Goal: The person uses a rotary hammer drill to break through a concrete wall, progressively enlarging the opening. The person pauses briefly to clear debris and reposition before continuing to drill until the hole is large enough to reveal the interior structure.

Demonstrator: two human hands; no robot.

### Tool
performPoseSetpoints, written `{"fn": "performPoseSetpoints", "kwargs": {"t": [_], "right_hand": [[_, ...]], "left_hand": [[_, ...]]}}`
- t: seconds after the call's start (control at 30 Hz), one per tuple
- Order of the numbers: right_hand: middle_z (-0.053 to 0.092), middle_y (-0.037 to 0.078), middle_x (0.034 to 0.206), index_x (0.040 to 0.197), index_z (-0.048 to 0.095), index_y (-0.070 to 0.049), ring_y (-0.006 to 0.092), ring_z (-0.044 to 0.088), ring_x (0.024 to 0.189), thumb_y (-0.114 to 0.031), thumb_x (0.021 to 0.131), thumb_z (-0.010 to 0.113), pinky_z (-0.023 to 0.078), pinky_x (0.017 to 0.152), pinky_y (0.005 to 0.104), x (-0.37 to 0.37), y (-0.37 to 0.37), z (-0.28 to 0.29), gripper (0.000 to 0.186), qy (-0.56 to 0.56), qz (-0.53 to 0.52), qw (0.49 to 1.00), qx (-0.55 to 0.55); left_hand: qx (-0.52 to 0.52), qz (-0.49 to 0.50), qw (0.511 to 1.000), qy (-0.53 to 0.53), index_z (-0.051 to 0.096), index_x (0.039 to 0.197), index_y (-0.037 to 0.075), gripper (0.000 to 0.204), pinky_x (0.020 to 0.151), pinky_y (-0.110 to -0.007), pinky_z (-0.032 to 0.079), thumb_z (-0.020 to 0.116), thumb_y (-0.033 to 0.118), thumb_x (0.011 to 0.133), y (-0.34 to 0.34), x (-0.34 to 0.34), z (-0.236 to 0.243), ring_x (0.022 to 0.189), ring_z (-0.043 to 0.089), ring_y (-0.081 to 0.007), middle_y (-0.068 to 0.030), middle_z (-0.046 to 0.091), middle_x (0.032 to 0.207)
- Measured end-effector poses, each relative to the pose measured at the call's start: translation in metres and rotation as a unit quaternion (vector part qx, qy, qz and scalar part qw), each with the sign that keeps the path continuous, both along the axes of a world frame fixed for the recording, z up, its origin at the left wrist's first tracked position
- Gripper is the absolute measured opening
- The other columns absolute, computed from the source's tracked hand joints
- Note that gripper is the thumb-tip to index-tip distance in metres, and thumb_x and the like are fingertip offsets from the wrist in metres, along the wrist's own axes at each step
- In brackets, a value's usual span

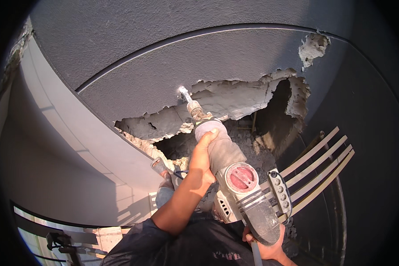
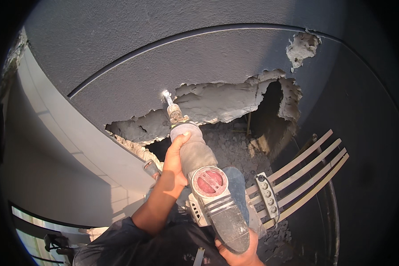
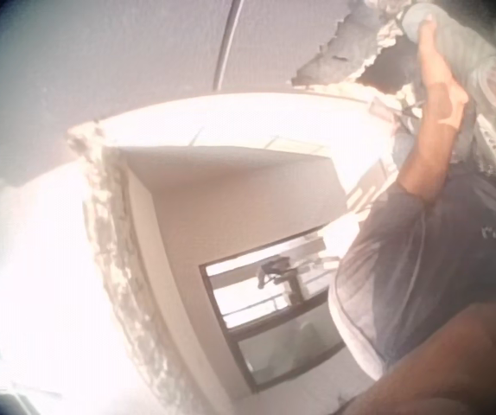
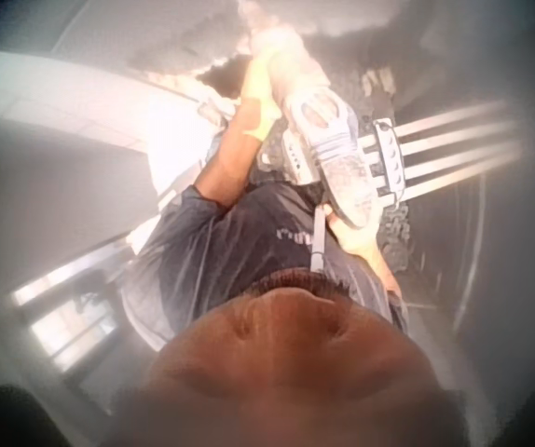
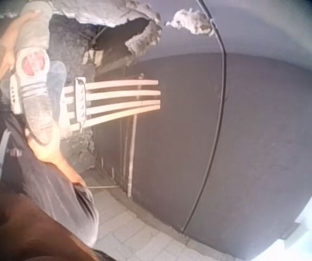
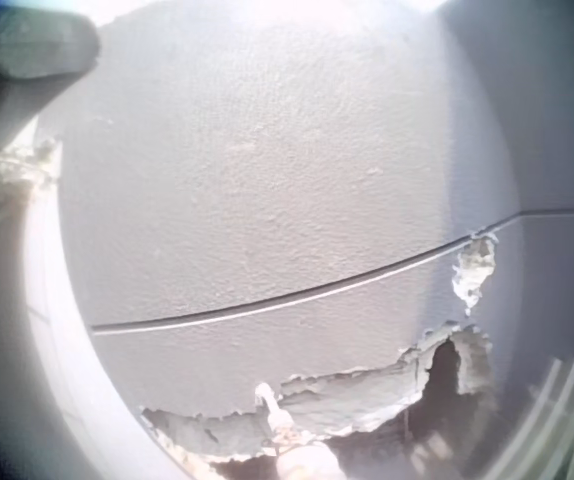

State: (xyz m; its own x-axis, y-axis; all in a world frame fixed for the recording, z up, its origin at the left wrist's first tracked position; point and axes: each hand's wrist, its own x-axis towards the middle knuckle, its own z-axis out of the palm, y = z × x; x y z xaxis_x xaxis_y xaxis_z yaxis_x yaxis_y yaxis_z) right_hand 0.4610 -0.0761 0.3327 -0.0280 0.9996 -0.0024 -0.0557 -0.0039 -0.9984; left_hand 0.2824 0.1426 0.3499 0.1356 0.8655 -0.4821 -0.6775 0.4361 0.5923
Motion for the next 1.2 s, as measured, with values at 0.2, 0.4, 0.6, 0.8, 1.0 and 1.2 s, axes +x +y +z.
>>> {"fn": "performPoseSetpoints", "kwargs": {"t": [0.2, 0.4, 0.6, 0.8, 1.0, 1.2], "right_hand": [[0.069, 0.007, 0.071, 0.088, 0.069, 0.002, 0.0202, 0.067, 0.067, -0.023, 0.09, 0.079, 0.052, 0.067, 0.0328, 0.007, 0.009, 0.021, 0.027, -0.135, 0.013, 0.99, 0.029], [0.072, 0.008, 0.076, 0.089, 0.072, 0.0, 0.0233, 0.069, 0.069, -0.022, 0.09, 0.079, 0.053, 0.068, 0.0332, 0.014, 0.01, 0.019, 0.023, -0.105, 0.028, 0.994, -0.012], [0.072, 0.01, 0.077, 0.085, 0.071, 0.002, 0.0241, 0.069, 0.068, -0.02, 0.088, 0.079, 0.054, 0.067, 0.0354, 0.013, 0.007, 0.025, 0.023, -0.409, 0.056, 0.905, 0.102], [0.072, 0.011, 0.078, 0.093, 0.069, 0.006, 0.0223, 0.068, 0.067, -0.019, 0.088, 0.08, 0.054, 0.066, 0.0348, 0.002, 0.014, 0.035, 0.028, -0.055, -0.081, 0.995, -0.022], [0.069, 0.014, 0.078, 0.109, 0.062, 0.009, 0.0229, 0.067, 0.062, -0.014, 0.084, 0.086, 0.053, 0.059, 0.0345, 0.005, 0.016, 0.05, 0.042, 0.055, -0.101, 0.99, -0.078], [0.067, 0.017, 0.077, 0.121, 0.057, 0.011, 0.0245, 0.066, 0.059, -0.014, 0.081, 0.09, 0.052, 0.053, 0.0357, 0.007, 0.022, 0.063, 0.057, 0.096, -0.119, 0.984, -0.095]], "left_hand": [[0.033, -0.011, 0.999, -0.032, 0.064, 0.118, 0.007, 0.041, 0.078, -0.045, 0.062, 0.076, 0.036, 0.091, 0.008, -0.001, 0.003, 0.087, 0.071, -0.027, -0.011, 0.07, 0.1], [0.075, -0.018, 0.996, -0.047, 0.067, 0.114, 0.01, 0.03, 0.079, -0.041, 0.061, 0.073, 0.033, 0.094, 0.015, 0.001, 0.007, 0.088, 0.072, -0.0228, -0.0074, 0.072, 0.099], [0.041, -0.022, 0.996, -0.07, 0.067, 0.116, 0.01, 0.031, 0.083, -0.043, 0.062, 0.072, 0.033, 0.096, 0.01, -0.003, 0.005, 0.092, 0.073, -0.0237, -0.0083, 0.073, 0.102], [0.055, -0.039, 0.992, -0.103, 0.066, 0.119, 0.009, 0.033, 0.083, -0.044, 0.062, 0.071, 0.034, 0.097, 0.022, -0.003, 0.003, 0.093, 0.073, -0.0255, -0.0096, 0.072, 0.103], [0.071, -0.022, 0.988, -0.134, 0.066, 0.117, 0.006, 0.034, 0.079, -0.044, 0.062, 0.07, 0.034, 0.098, 0.025, 0.003, 0.016, 0.088, 0.073, -0.0262, -0.0108, 0.073, 0.101], [0.067, -0.002, 0.992, -0.11, 0.067, 0.115, 0.007, 0.032, 0.08, -0.044, 0.062, 0.07, 0.034, 0.098, 0.03, 0.004, 0.025, 0.088, 0.073, -0.0265, -0.0107, 0.073, 0.101]]}}
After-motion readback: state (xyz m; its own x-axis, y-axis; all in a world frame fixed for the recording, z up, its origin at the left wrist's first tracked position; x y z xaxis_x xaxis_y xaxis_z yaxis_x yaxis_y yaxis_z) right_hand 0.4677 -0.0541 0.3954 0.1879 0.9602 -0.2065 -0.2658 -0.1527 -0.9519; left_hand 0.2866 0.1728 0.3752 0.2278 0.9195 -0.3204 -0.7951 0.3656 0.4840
